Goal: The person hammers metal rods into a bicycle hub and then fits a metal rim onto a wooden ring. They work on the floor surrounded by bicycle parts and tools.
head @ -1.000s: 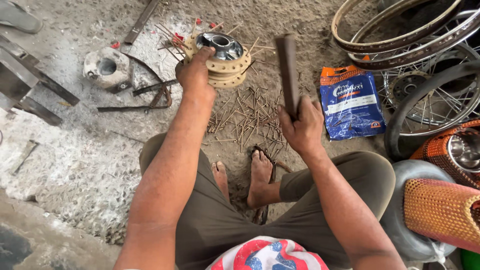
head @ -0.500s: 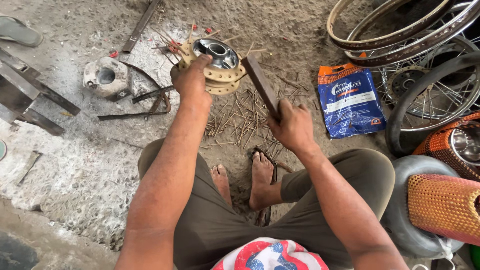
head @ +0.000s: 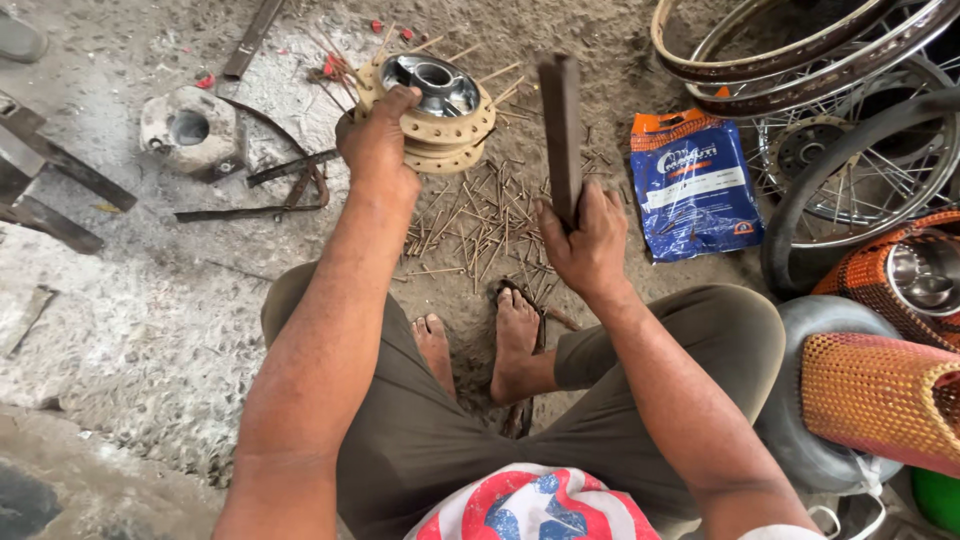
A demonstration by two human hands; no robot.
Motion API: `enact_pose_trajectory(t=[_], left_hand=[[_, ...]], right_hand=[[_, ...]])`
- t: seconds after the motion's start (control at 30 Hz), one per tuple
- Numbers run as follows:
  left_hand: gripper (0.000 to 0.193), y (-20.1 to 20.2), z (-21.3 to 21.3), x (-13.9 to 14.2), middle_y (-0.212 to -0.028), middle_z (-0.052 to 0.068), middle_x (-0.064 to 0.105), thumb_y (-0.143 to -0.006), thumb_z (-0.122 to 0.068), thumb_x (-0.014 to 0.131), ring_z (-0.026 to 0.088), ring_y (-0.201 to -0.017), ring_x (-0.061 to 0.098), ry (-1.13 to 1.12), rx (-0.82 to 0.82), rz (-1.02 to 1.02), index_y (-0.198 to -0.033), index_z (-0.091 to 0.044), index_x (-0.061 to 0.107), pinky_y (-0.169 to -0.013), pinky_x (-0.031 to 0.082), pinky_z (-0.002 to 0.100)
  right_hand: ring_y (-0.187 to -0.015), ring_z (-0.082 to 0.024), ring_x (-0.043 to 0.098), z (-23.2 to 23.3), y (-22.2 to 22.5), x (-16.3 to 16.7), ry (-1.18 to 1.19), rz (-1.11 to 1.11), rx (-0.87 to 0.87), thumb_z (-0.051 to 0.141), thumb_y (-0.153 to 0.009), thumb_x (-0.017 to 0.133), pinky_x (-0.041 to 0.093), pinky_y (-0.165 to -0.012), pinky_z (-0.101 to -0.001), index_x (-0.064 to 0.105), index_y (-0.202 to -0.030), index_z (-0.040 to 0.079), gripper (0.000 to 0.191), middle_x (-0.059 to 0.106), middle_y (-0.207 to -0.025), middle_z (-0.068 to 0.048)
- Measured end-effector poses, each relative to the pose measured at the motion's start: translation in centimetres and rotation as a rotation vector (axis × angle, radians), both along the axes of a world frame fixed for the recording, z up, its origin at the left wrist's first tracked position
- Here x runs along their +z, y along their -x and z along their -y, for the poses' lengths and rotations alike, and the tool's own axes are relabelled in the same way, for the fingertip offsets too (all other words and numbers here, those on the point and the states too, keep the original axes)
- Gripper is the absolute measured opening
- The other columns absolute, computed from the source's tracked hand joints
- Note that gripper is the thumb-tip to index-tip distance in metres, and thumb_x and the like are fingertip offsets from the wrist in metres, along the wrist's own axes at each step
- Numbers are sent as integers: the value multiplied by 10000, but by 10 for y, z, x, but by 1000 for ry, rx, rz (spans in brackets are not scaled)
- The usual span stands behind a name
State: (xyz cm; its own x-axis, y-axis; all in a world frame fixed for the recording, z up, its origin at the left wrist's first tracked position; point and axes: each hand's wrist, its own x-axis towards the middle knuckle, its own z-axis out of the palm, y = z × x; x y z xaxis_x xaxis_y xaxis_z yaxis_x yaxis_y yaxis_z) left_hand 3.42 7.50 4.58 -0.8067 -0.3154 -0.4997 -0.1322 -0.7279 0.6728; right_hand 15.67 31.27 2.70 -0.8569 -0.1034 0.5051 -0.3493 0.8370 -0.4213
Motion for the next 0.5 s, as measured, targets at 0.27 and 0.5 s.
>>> enact_pose_trajectory(t=[0.27,0.5], left_hand=[[706,1,5,0,-1140,213,661,-698,50,791,359,-1027,727,-35,25,22,-1308,43,436,-906,665,483],[618,18,14,-32,-1062,189,691,-674,11,842,329,-908,715,51,56,-89,-1220,60,557,-749,631,455]], right_hand=[[-656,-380,589,3,2,-11,-14,-28,16,297,-923,778,468,-614,-484,513,-887,57,359,578,-692,-136],[-623,-395,632,13,1,-2,-20,286,2,302,-839,825,494,-583,-499,580,-770,68,346,615,-651,-166]])
